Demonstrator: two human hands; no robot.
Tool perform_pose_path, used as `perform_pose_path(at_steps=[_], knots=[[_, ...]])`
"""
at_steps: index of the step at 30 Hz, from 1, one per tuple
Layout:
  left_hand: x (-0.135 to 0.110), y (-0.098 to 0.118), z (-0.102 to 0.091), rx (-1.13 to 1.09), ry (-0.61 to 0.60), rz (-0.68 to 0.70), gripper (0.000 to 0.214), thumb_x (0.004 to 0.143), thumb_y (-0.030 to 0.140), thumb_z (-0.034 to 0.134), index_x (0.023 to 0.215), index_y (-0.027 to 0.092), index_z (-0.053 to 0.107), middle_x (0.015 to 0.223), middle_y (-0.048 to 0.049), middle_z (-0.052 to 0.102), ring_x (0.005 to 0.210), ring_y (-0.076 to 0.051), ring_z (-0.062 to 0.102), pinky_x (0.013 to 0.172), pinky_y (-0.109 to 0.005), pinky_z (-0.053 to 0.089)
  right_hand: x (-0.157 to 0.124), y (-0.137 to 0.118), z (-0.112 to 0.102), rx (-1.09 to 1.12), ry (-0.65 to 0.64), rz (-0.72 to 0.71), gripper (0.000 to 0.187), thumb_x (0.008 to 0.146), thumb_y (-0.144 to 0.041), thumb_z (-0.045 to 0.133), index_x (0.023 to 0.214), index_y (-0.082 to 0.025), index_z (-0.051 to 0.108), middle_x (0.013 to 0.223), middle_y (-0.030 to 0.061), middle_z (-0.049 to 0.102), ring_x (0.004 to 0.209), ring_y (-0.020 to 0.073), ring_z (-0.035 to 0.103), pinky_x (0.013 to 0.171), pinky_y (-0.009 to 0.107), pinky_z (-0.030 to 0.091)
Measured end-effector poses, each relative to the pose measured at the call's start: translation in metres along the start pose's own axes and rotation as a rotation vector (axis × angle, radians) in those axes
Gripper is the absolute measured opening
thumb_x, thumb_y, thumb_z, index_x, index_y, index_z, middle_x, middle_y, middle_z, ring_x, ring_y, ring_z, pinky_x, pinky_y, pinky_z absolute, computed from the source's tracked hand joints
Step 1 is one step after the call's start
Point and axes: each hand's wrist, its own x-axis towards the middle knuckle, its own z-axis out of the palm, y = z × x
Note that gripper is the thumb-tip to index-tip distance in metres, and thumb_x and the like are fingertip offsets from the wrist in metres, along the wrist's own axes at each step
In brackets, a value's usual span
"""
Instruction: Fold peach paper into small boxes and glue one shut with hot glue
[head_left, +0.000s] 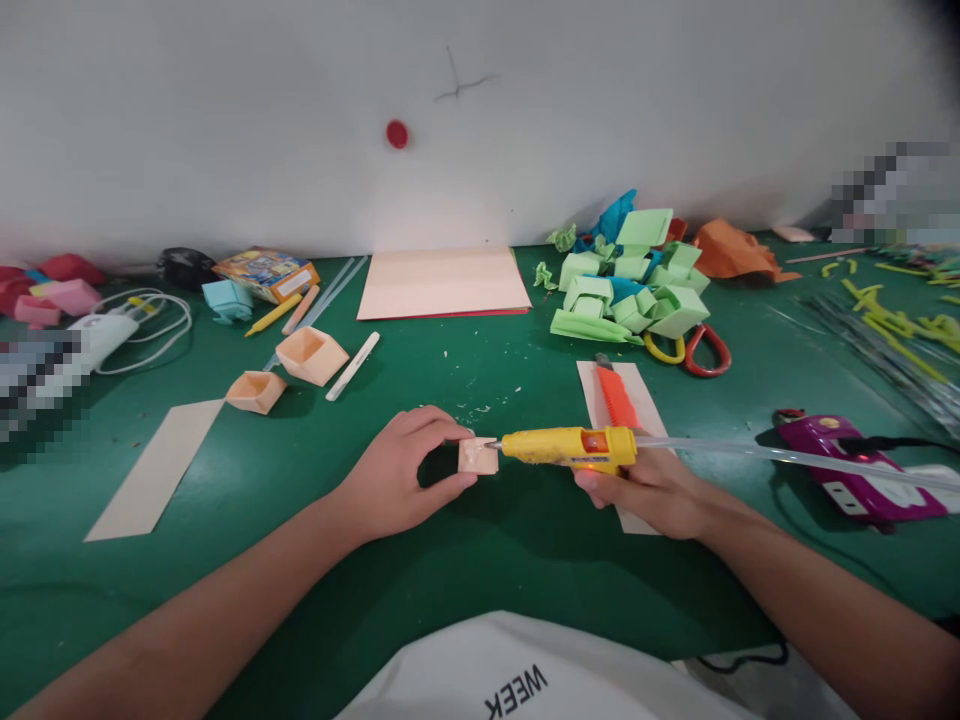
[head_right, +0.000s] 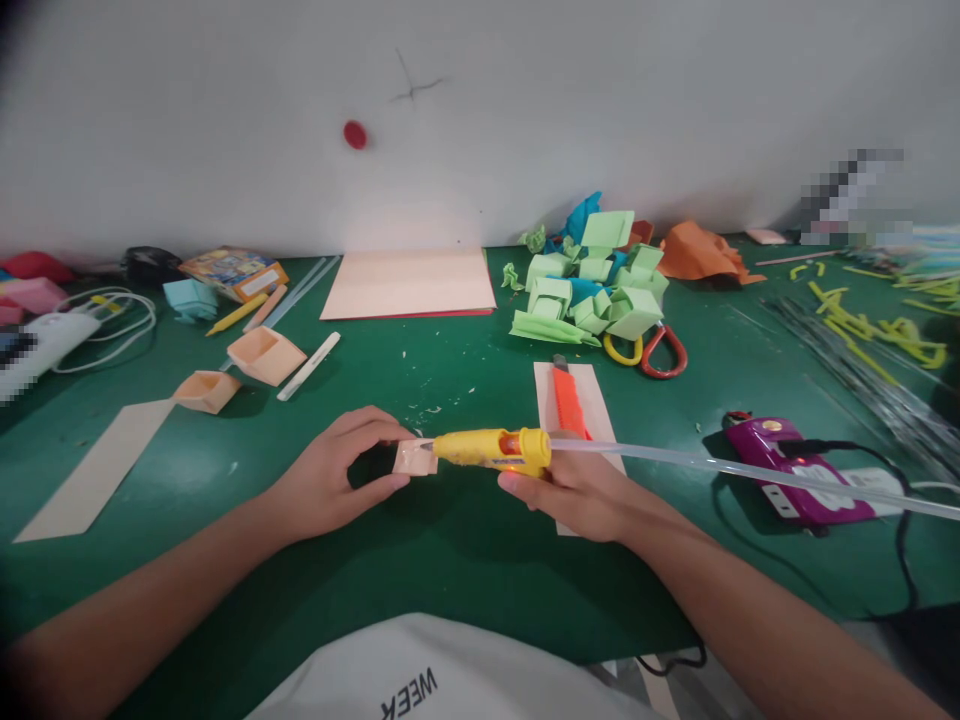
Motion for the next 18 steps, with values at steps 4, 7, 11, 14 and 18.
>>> perform_pose_path(at_steps=[4, 7, 11, 14, 18], knots=[[-0.0005, 0.0006, -0.0004, -0.002, 0.004, 0.0, 0.029, 0.092, 0.041, 0.064, 0.115, 0.023, 0.064, 0.113, -0.0068, 0.066, 0.107, -0.024, 0.062, 0.095, -0.04, 0.049, -0.0007, -0.0004, -0.0006, -0.014, 0.003, 0.001, 0.054, 0.094, -0.069, 0.047, 0.077, -0.021, 0.065, 0.074, 0.0036, 0.068, 0.071, 0.0195, 0.064, 0.061, 0.03, 0.051], [-0.0008, 0.001, -0.0004, -0.002, 0.006, 0.0, 0.028, 0.092, 0.041, 0.064, 0.114, 0.023, 0.064, 0.112, -0.0071, 0.066, 0.106, -0.024, 0.062, 0.095, -0.04, 0.05, -0.0004, -0.0006, -0.0011, -0.018, -0.002, -0.012, 0.055, 0.094, -0.069, 0.046, 0.076, -0.02, 0.064, 0.073, 0.0041, 0.068, 0.07, 0.0193, 0.064, 0.061, 0.029, 0.05], [-0.0008, 0.0005, 0.0003, -0.002, 0.002, -0.001, 0.029, 0.092, 0.041, 0.064, 0.114, 0.023, 0.064, 0.113, -0.0073, 0.066, 0.106, -0.024, 0.062, 0.095, -0.04, 0.049, -0.0004, -0.003, -0.0029, -0.031, -0.013, 0.003, 0.06, 0.092, -0.074, 0.045, 0.075, -0.02, 0.064, 0.073, 0.0058, 0.068, 0.069, 0.0202, 0.064, 0.059, 0.03, 0.05], [-0.0007, -0.0002, 0.0006, -0.003, 0.002, 0.002, 0.029, 0.092, 0.041, 0.064, 0.115, 0.023, 0.064, 0.113, -0.0069, 0.065, 0.107, -0.024, 0.061, 0.095, -0.04, 0.049, -0.0014, -0.005, -0.0046, -0.044, -0.021, 0.03, 0.062, 0.09, -0.077, 0.044, 0.075, -0.02, 0.065, 0.073, 0.0069, 0.069, 0.069, 0.0214, 0.065, 0.059, 0.031, 0.051], [-0.0004, 0.0001, 0.0005, -0.003, 0.0, 0.001, 0.029, 0.093, 0.04, 0.064, 0.116, 0.023, 0.064, 0.113, -0.0069, 0.065, 0.107, -0.023, 0.061, 0.095, -0.039, 0.049, -0.0025, -0.0063, -0.0062, -0.053, -0.022, 0.023, 0.062, 0.09, -0.076, 0.044, 0.078, -0.02, 0.066, 0.073, 0.0065, 0.069, 0.068, 0.021, 0.065, 0.058, 0.03, 0.051]])
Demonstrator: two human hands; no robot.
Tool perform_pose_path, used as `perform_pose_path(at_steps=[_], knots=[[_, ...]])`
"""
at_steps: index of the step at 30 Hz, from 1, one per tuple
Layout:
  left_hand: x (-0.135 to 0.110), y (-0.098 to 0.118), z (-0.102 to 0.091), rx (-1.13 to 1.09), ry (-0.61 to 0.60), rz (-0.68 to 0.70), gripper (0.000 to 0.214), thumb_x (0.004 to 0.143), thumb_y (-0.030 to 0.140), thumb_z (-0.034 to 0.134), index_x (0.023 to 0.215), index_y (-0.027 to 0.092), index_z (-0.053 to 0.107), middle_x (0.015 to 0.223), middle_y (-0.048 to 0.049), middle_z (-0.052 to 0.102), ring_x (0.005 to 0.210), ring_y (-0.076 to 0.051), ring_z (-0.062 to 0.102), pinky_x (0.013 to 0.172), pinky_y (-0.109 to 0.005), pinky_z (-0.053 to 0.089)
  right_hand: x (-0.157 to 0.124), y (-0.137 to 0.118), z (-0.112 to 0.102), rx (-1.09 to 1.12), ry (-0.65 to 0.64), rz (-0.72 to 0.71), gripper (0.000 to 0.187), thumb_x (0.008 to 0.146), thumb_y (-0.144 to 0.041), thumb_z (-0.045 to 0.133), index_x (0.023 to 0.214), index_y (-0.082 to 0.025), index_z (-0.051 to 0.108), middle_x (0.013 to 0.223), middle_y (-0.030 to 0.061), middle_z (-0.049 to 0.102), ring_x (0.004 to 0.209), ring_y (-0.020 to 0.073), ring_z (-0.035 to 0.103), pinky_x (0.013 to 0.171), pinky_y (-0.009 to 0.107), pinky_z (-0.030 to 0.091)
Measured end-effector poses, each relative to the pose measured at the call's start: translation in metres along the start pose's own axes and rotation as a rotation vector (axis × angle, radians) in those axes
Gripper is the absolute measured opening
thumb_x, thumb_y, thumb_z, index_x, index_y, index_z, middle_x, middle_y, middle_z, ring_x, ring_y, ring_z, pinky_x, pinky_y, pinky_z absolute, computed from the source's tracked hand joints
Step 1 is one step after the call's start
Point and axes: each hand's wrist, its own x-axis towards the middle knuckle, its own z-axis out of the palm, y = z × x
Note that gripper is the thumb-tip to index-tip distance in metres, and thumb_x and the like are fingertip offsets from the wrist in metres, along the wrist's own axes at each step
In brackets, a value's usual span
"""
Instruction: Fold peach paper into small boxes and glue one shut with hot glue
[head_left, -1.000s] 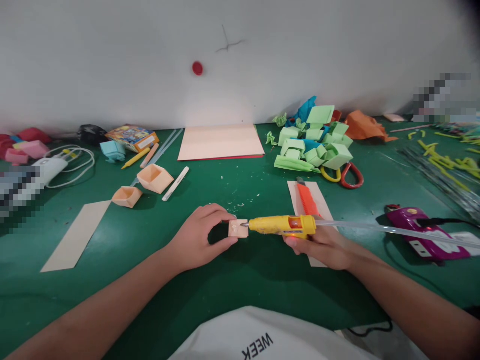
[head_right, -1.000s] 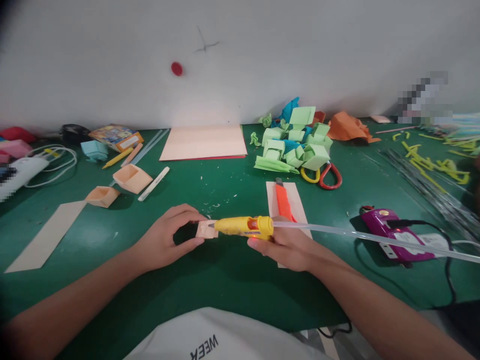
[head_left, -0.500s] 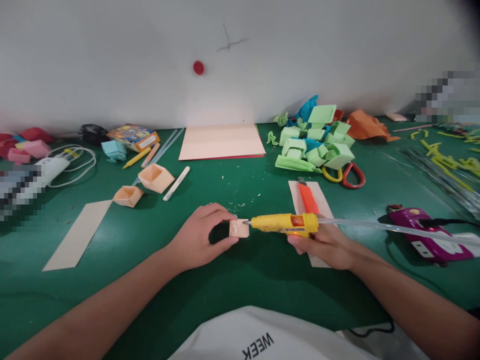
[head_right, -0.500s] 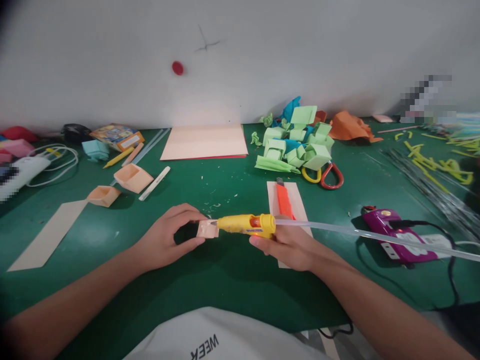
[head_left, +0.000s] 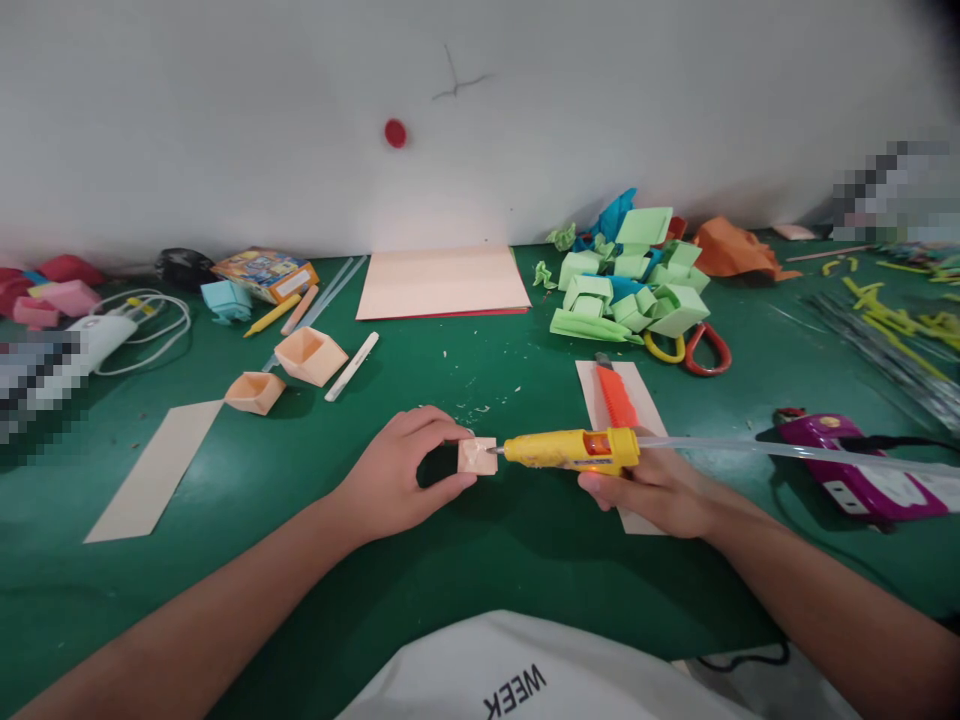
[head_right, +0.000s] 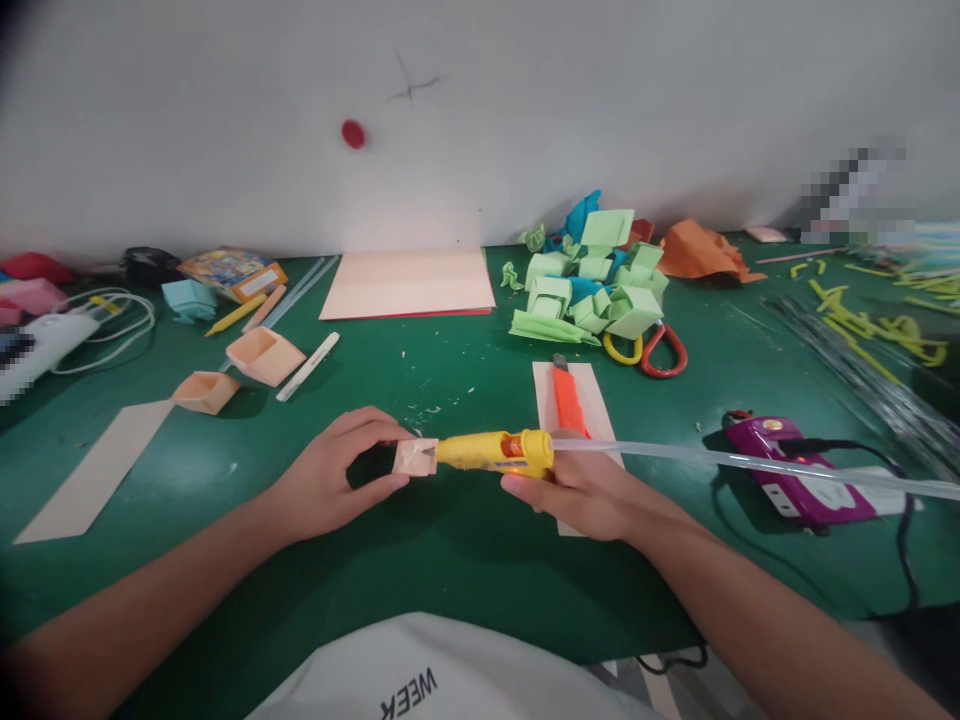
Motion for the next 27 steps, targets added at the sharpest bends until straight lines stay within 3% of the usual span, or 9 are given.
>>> perform_pose_path(at_steps=[11, 20, 27], knots=[[0.0, -0.001, -0.001, 0.008, 0.004, 0.009, 0.029, 0.092, 0.041, 0.063, 0.116, 0.023, 0.065, 0.113, -0.0077, 0.066, 0.106, -0.024, 0.062, 0.096, -0.04, 0.05, -0.001, -0.006, -0.004, 0.028, -0.024, -0.103, 0.05, 0.091, -0.066, 0.052, 0.086, -0.019, 0.069, 0.074, 0.0053, 0.066, 0.063, 0.0187, 0.063, 0.051, 0.027, 0.049], [0.0, 0.0, -0.001, 0.008, -0.005, -0.002, 0.03, 0.092, 0.041, 0.064, 0.116, 0.023, 0.064, 0.114, -0.0078, 0.065, 0.108, -0.024, 0.061, 0.096, -0.041, 0.05, 0.005, -0.017, -0.004, -0.016, -0.035, -0.326, 0.039, 0.096, -0.054, 0.054, 0.097, -0.019, 0.071, 0.089, 0.0066, 0.069, 0.074, 0.0193, 0.063, 0.065, 0.028, 0.051], [0.0, 0.0, -0.001, 0.017, 0.002, 0.006, 0.03, 0.092, 0.041, 0.063, 0.116, 0.023, 0.065, 0.113, -0.008, 0.066, 0.105, -0.024, 0.063, 0.095, -0.04, 0.051, 0.004, -0.016, -0.003, 0.037, -0.066, -0.282, 0.038, 0.097, -0.052, 0.053, 0.099, -0.018, 0.069, 0.089, 0.006, 0.069, 0.066, 0.0161, 0.061, 0.058, 0.026, 0.049]])
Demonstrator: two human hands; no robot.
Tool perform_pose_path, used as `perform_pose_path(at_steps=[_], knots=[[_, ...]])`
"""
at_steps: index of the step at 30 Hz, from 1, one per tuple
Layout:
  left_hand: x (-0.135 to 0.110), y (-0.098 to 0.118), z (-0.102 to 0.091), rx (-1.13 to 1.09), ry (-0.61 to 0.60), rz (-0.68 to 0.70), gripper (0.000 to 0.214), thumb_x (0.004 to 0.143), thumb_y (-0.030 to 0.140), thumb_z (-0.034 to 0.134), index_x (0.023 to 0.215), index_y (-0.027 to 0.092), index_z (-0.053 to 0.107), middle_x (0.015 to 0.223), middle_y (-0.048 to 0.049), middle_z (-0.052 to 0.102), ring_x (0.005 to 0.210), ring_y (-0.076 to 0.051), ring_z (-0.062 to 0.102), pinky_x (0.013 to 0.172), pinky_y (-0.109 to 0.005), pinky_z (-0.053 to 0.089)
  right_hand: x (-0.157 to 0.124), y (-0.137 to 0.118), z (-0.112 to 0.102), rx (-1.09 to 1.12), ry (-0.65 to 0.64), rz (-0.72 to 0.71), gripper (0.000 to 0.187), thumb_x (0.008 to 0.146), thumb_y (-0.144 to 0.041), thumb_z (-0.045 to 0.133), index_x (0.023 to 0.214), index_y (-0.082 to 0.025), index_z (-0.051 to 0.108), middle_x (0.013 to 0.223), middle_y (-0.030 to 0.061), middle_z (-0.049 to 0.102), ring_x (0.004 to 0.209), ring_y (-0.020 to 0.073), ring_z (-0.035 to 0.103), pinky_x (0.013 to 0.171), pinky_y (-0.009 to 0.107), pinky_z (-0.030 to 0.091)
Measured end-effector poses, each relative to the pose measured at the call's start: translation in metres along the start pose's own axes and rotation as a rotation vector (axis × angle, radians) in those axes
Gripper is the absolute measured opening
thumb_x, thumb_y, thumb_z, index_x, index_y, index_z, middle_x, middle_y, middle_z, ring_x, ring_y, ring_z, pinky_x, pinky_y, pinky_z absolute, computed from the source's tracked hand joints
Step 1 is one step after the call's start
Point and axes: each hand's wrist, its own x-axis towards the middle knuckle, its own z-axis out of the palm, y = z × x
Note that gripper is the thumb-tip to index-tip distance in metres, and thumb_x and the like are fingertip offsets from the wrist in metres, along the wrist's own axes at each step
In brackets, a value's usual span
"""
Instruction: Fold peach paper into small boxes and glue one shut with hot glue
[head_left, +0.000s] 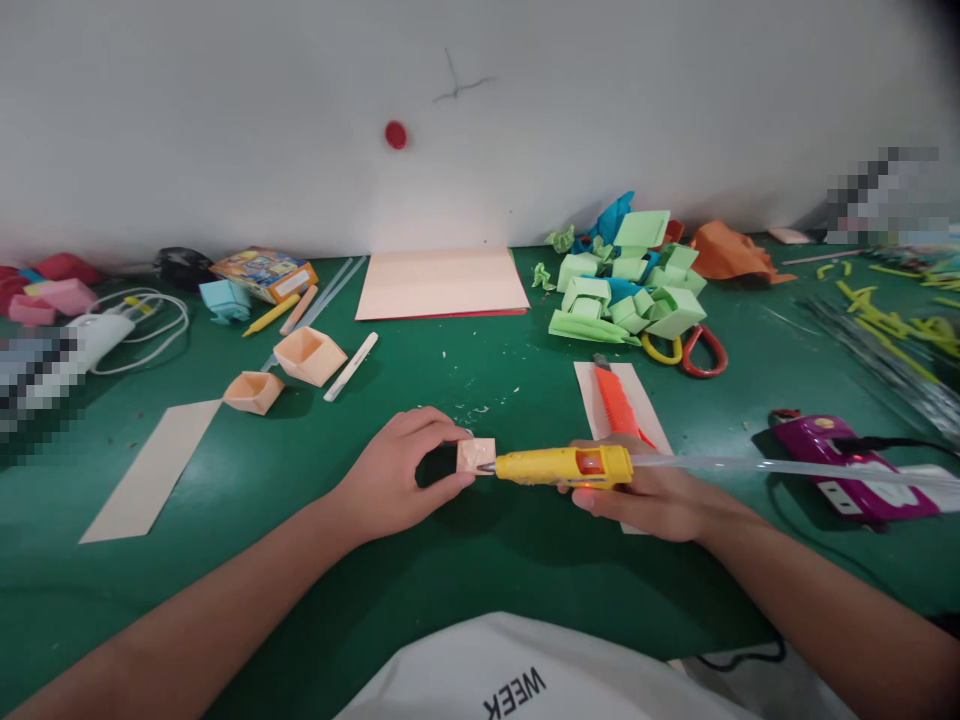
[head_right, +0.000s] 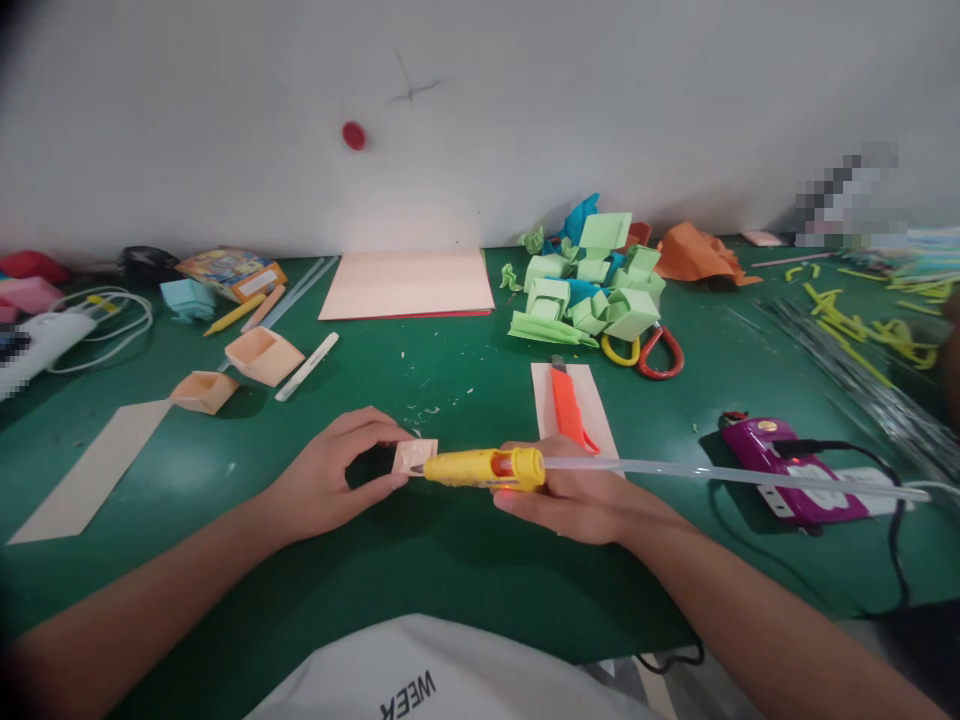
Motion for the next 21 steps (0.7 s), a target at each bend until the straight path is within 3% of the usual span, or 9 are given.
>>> perform_pose_path(at_steps=[5, 11, 21], knots=[[0.0, -0.001, 0.001, -0.012, 0.0, 0.0, 0.03, 0.092, 0.04, 0.063, 0.117, 0.023, 0.065, 0.113, -0.008, 0.066, 0.106, -0.024, 0.062, 0.095, -0.04, 0.051, -0.003, 0.005, 0.003, 0.072, 0.008, 0.14, 0.041, 0.095, -0.057, 0.055, 0.1, -0.018, 0.065, 0.083, 0.0053, 0.068, 0.064, 0.0167, 0.061, 0.053, 0.026, 0.048], [-0.001, 0.0, 0.001, -0.01, -0.001, -0.009, 0.03, 0.092, 0.04, 0.064, 0.117, 0.024, 0.066, 0.113, -0.0072, 0.066, 0.106, -0.024, 0.062, 0.095, -0.04, 0.051, -0.006, 0.009, 0.005, 0.062, 0.001, 0.174, 0.045, 0.094, -0.063, 0.053, 0.092, -0.019, 0.062, 0.069, 0.0026, 0.061, 0.056, 0.0166, 0.059, 0.045, 0.025, 0.043], [0.0, 0.0, 0.001, -0.016, 0.003, 0.002, 0.029, 0.092, 0.039, 0.064, 0.116, 0.023, 0.066, 0.112, -0.0065, 0.066, 0.105, -0.023, 0.063, 0.095, -0.039, 0.051, -0.003, 0.009, 0.002, -0.018, 0.074, 0.086, 0.046, 0.095, -0.059, 0.052, 0.079, -0.018, 0.064, 0.067, 0.0038, 0.062, 0.057, 0.0166, 0.058, 0.05, 0.026, 0.044]])
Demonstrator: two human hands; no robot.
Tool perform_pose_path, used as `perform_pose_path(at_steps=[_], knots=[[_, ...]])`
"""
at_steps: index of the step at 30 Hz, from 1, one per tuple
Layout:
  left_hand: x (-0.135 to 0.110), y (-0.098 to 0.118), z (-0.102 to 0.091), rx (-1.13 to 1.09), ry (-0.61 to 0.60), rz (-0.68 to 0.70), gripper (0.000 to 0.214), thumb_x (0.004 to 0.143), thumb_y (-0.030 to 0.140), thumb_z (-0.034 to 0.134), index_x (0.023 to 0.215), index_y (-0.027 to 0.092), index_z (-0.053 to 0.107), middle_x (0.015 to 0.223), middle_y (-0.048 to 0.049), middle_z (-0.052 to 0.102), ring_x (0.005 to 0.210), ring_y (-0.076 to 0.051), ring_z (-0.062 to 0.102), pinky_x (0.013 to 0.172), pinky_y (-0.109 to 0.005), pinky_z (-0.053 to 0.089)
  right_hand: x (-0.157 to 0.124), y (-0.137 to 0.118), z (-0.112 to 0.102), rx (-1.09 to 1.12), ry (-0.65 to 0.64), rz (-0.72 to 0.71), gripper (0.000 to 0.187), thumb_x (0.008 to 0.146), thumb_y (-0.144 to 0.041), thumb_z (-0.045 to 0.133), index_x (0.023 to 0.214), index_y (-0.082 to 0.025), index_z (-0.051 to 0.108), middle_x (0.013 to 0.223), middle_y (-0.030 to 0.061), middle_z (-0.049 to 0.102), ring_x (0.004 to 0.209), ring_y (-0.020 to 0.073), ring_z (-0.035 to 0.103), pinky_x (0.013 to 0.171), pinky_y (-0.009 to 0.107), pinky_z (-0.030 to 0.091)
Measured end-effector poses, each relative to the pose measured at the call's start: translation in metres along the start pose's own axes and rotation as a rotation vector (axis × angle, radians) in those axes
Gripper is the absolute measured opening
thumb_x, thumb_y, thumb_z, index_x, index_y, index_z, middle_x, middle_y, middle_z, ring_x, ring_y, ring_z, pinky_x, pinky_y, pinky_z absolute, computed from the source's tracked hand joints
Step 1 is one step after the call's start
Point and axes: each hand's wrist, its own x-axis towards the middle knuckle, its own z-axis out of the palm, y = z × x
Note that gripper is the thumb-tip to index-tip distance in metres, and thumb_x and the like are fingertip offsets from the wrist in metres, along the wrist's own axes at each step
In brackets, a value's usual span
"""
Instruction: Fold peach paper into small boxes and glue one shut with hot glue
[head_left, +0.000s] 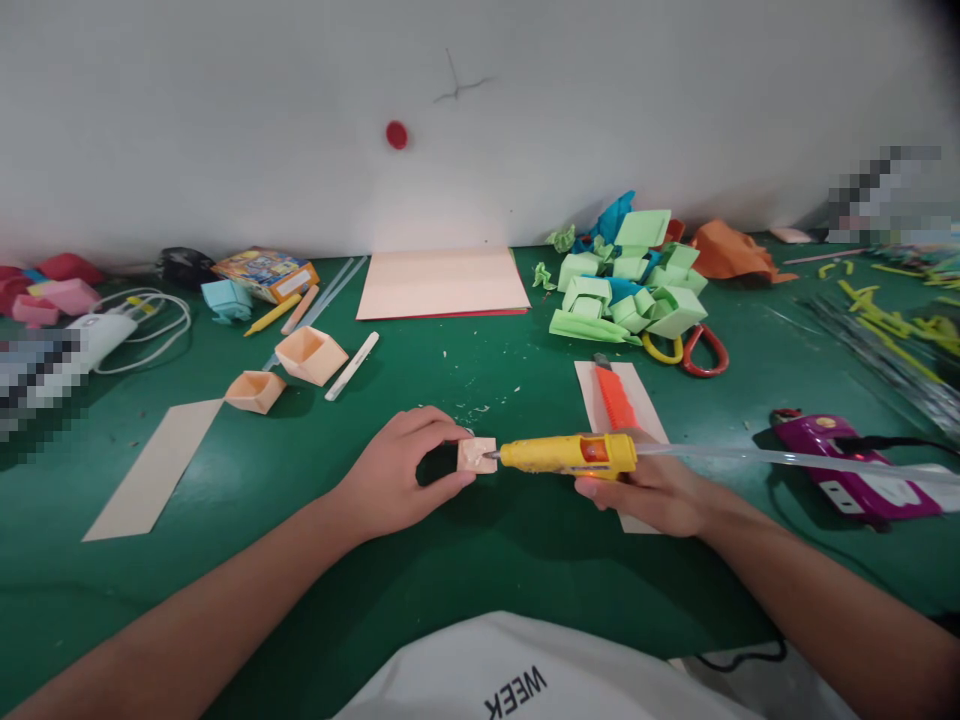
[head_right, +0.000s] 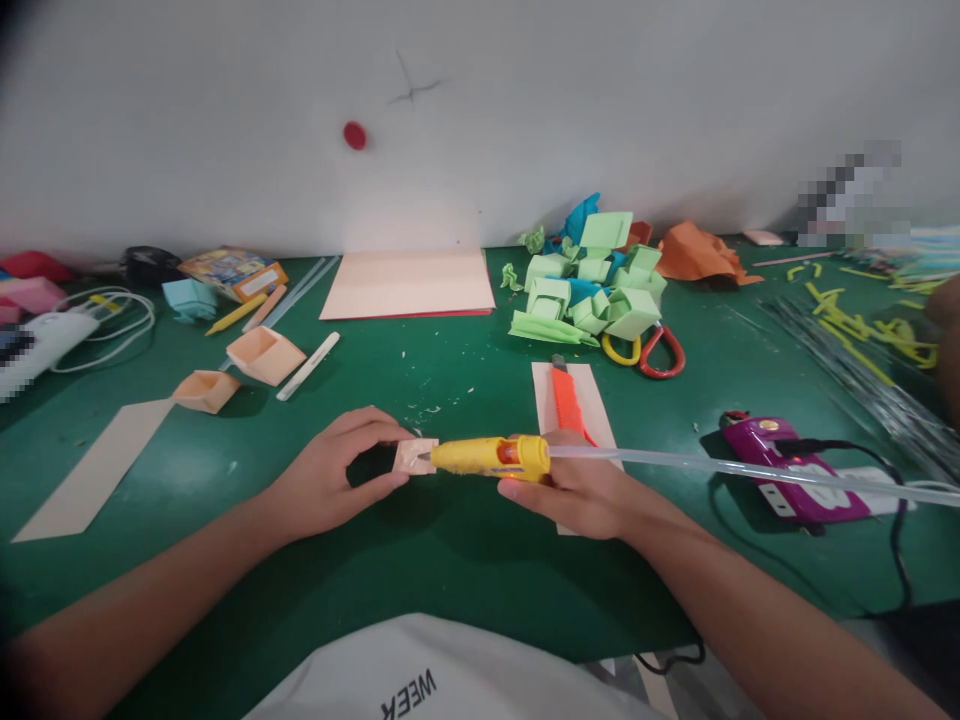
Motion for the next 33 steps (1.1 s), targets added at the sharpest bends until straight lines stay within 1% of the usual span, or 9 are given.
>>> perform_pose_path(at_steps=[6, 10, 12, 16, 19, 22, 24, 27, 33], knots=[[0.0, 0.0, 0.0, -0.013, -0.012, -0.005, 0.03, 0.093, 0.039, 0.065, 0.117, 0.023, 0.065, 0.113, -0.0069, 0.065, 0.106, -0.023, 0.062, 0.096, -0.04, 0.049, 0.0, -0.005, -0.004, -0.067, 0.023, -0.04, 0.044, 0.096, -0.054, 0.051, 0.073, -0.018, 0.062, 0.063, 0.0034, 0.061, 0.056, 0.0157, 0.057, 0.05, 0.026, 0.043], [0.0, 0.0, 0.0, -0.014, -0.012, -0.009, 0.028, 0.093, 0.039, 0.064, 0.116, 0.023, 0.065, 0.112, -0.007, 0.066, 0.106, -0.023, 0.062, 0.095, -0.04, 0.049, 0.0, -0.006, -0.004, -0.079, 0.03, -0.061, 0.043, 0.096, -0.052, 0.051, 0.073, -0.017, 0.062, 0.064, 0.003, 0.059, 0.057, 0.0155, 0.058, 0.051, 0.025, 0.044], [0.0, -0.001, 0.0, -0.015, -0.01, -0.009, 0.028, 0.093, 0.038, 0.065, 0.116, 0.022, 0.065, 0.112, -0.0068, 0.065, 0.105, -0.023, 0.062, 0.095, -0.039, 0.049, 0.0, -0.005, -0.004, -0.06, 0.025, -0.066, 0.042, 0.096, -0.053, 0.051, 0.077, -0.017, 0.063, 0.067, 0.0035, 0.06, 0.058, 0.0162, 0.058, 0.051, 0.025, 0.045], [0.0, -0.001, 0.0, -0.021, -0.007, -0.009, 0.028, 0.093, 0.037, 0.064, 0.116, 0.022, 0.065, 0.111, -0.0066, 0.065, 0.105, -0.023, 0.061, 0.096, -0.04, 0.048, -0.001, -0.001, -0.003, -0.01, 0.021, 0.002, 0.04, 0.093, -0.054, 0.055, 0.093, -0.017, 0.067, 0.075, 0.005, 0.064, 0.065, 0.0188, 0.062, 0.055, 0.027, 0.049], [-0.001, 0.0, 0.0, -0.019, -0.006, -0.011, 0.028, 0.092, 0.036, 0.065, 0.116, 0.022, 0.065, 0.112, -0.007, 0.065, 0.106, -0.023, 0.061, 0.096, -0.04, 0.048, -0.004, 0.004, -0.002, 0.05, -0.018, 0.027, 0.043, 0.094, -0.056, 0.055, 0.104, -0.017, 0.068, 0.087, 0.0075, 0.068, 0.072, 0.0198, 0.064, 0.06, 0.028, 0.053], [-0.001, 0.0, 0.0, -0.018, -0.001, -0.007, 0.027, 0.092, 0.037, 0.064, 0.115, 0.022, 0.065, 0.112, -0.007, 0.065, 0.105, -0.023, 0.062, 0.095, -0.04, 0.049, -0.006, 0.007, -0.002, 0.082, -0.039, 0.023, 0.045, 0.094, -0.058, 0.055, 0.11, -0.018, 0.068, 0.096, 0.0092, 0.069, 0.075, 0.0198, 0.065, 0.063, 0.028, 0.054], [-0.001, 0.0, 0.0, -0.016, 0.002, -0.008, 0.027, 0.092, 0.037, 0.065, 0.115, 0.022, 0.065, 0.111, -0.007, 0.065, 0.105, -0.023, 0.062, 0.095, -0.04, 0.049, -0.006, 0.007, -0.002, 0.075, -0.034, 0.028, 0.046, 0.094, -0.059, 0.055, 0.109, -0.018, 0.068, 0.096, 0.0095, 0.07, 0.075, 0.0203, 0.066, 0.063, 0.029, 0.055], [-0.001, -0.001, 0.0, -0.013, 0.001, -0.01, 0.028, 0.092, 0.037, 0.065, 0.115, 0.022, 0.065, 0.112, -0.0068, 0.065, 0.105, -0.023, 0.062, 0.095, -0.04, 0.05, -0.005, 0.006, -0.003, 0.041, -0.008, 0.028, 0.046, 0.094, -0.06, 0.054, 0.103, -0.017, 0.068, 0.091, 0.0088, 0.069, 0.074, 0.0206, 0.066, 0.062, 0.029, 0.054], [-0.001, 0.0, 0.0, -0.005, 0.007, -0.002, 0.028, 0.092, 0.038, 0.065, 0.115, 0.022, 0.065, 0.111, -0.0068, 0.066, 0.105, -0.023, 0.063, 0.095, -0.04, 0.05, -0.005, 0.0, -0.004, -0.054, 0.054, 0.021, 0.047, 0.094, -0.061, 0.052, 0.084, -0.018, 0.068, 0.074, 0.0048, 0.065, 0.063, 0.0184, 0.063, 0.055, 0.027, 0.05]])
